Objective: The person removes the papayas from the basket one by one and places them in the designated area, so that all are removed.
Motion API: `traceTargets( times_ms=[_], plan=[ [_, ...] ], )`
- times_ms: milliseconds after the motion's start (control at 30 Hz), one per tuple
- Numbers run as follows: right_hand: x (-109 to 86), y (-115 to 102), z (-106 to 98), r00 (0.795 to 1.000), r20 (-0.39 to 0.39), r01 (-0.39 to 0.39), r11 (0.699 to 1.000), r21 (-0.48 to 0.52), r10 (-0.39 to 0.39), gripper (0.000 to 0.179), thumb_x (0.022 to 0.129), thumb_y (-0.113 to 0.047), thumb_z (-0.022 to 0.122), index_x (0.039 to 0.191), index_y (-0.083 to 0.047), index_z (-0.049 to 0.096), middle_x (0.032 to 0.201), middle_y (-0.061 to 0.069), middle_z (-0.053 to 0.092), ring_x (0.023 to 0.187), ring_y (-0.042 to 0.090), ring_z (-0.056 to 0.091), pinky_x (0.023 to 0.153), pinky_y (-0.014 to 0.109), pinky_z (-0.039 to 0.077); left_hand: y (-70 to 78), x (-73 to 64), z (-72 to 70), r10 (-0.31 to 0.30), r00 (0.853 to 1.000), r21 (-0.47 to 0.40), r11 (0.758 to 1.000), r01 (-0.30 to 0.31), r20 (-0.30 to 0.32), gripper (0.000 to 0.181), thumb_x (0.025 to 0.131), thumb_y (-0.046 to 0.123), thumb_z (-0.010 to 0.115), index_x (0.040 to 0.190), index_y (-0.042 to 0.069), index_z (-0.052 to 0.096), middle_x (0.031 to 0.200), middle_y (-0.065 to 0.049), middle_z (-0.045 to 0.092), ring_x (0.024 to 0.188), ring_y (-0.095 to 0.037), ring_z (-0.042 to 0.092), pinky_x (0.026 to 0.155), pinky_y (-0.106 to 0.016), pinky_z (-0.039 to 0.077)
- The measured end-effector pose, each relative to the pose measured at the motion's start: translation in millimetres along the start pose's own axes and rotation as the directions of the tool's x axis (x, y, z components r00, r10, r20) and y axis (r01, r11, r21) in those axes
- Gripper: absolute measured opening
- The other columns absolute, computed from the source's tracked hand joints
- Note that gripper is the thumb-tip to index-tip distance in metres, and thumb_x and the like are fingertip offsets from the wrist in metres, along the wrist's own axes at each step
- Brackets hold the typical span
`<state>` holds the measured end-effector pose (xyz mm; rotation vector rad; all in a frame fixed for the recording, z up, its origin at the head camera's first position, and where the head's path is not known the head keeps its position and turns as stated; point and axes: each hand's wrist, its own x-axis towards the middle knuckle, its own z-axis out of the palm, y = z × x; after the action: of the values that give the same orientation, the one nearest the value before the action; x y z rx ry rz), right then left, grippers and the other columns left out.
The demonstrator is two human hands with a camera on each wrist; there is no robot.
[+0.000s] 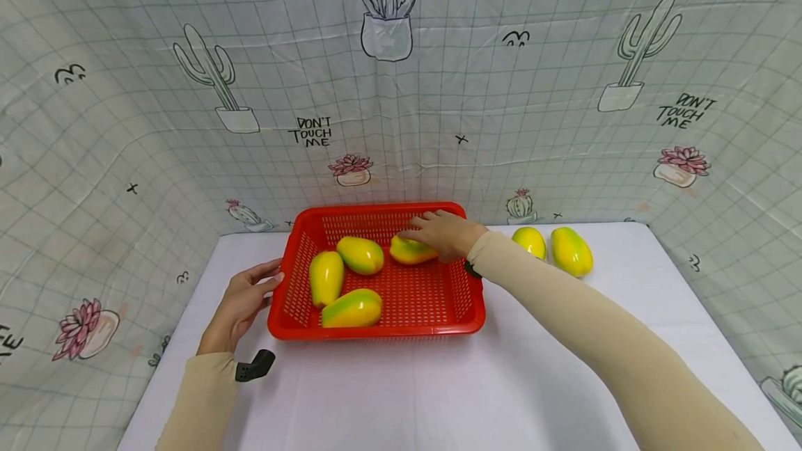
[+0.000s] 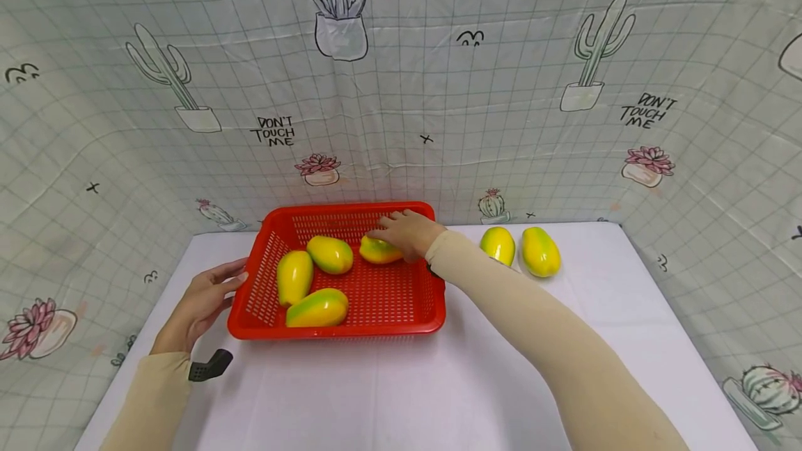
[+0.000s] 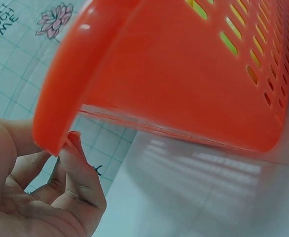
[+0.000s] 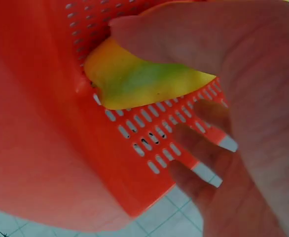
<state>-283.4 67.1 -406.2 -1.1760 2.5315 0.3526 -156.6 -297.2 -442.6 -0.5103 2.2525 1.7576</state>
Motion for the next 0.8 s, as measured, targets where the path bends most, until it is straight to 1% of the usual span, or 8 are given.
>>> traceTargets(
  times_ms=[100, 200, 300, 433, 600, 800],
  plan=[
    [1.2, -2, -2, 0.999, 0.035, -0.029, 1.0, 0.008, 0.028, 0.085, 0.094, -0.011, 0.079, 0.166, -0.025, 0.036, 0.168, 0.012, 0.039, 0.154, 0.037, 0.036, 0.126, 0.054, 0.029, 0.1, 0.4, -0.4, 0.002, 1.0, 0.003, 1.0, -0.002, 0.001, 0.058, 0.111, 0.02, 0.056, 0.164, 0.004, 0.037, 0.164, -0.022, 0.036, 0.108, -0.017, 0.053, 0.08, -0.019, 0.052],
    [2.6, -4, -2, 0.998, 0.058, -0.039, 0.999, 0.011, 0.038, 0.086, 0.095, -0.013, 0.079, 0.167, -0.025, 0.034, 0.167, 0.012, 0.041, 0.154, 0.038, 0.037, 0.126, 0.053, 0.028, 0.4, 0.7, 0.0, 0.001, 1.0, 0.004, 1.0, -0.001, -0.001, 0.058, 0.111, 0.02, 0.056, 0.164, 0.004, 0.037, 0.164, -0.022, 0.035, 0.109, -0.018, 0.053, 0.08, -0.019, 0.052],
    [3.8, -5, -2, 0.997, 0.064, -0.044, 0.999, 0.022, 0.043, 0.088, 0.094, -0.015, 0.08, 0.167, -0.024, 0.033, 0.165, 0.013, 0.043, 0.153, 0.038, 0.037, 0.127, 0.053, 0.027, 0.9, 1.6, 1.0, -0.007, 1.0, 0.001, 1.0, 0.007, -0.006, 0.058, 0.111, 0.02, 0.056, 0.164, 0.005, 0.037, 0.165, -0.022, 0.035, 0.112, -0.019, 0.052, 0.08, -0.019, 0.051],
    [4.3, -6, -1, 0.997, 0.058, -0.055, 0.998, 0.038, 0.052, 0.089, 0.092, -0.02, 0.082, 0.167, -0.02, 0.034, 0.164, 0.015, 0.044, 0.153, 0.039, 0.037, 0.128, 0.053, 0.025, 1.3, 2.5, 1.3, -0.013, 1.0, -0.001, 1.0, 0.013, -0.012, 0.058, 0.111, 0.02, 0.056, 0.164, 0.006, 0.037, 0.165, -0.022, 0.035, 0.113, -0.019, 0.052, 0.08, -0.019, 0.051],
    [4.4, -10, -2, 0.997, 0.051, -0.056, 0.997, 0.05, 0.053, 0.091, 0.091, -0.029, 0.084, 0.165, -0.011, 0.034, 0.166, 0.018, 0.041, 0.156, 0.04, 0.033, 0.128, 0.054, 0.023, 0.8, 2.2, 0.6, -0.014, 1.0, 0.001, 1.0, 0.014, -0.014, 0.058, 0.111, 0.02, 0.056, 0.164, 0.006, 0.038, 0.164, -0.022, 0.036, 0.113, -0.02, 0.051, 0.08, -0.019, 0.051],
    [8.9, -14, 0, 0.999, 0.015, -0.047, 0.998, 0.032, 0.047, 0.094, 0.087, -0.033, 0.088, 0.162, -0.006, 0.036, 0.162, 0.016, 0.044, 0.153, 0.04, 0.037, 0.125, 0.056, 0.03, 1.4, 1.5, 0.3, -0.007, 1.0, 0.002, 1.0, 0.007, -0.012, 0.058, 0.111, 0.02, 0.056, 0.164, 0.005, 0.037, 0.164, -0.022, 0.036, 0.111, -0.019, 0.051, 0.08, -0.019, 0.051]
  ],
)
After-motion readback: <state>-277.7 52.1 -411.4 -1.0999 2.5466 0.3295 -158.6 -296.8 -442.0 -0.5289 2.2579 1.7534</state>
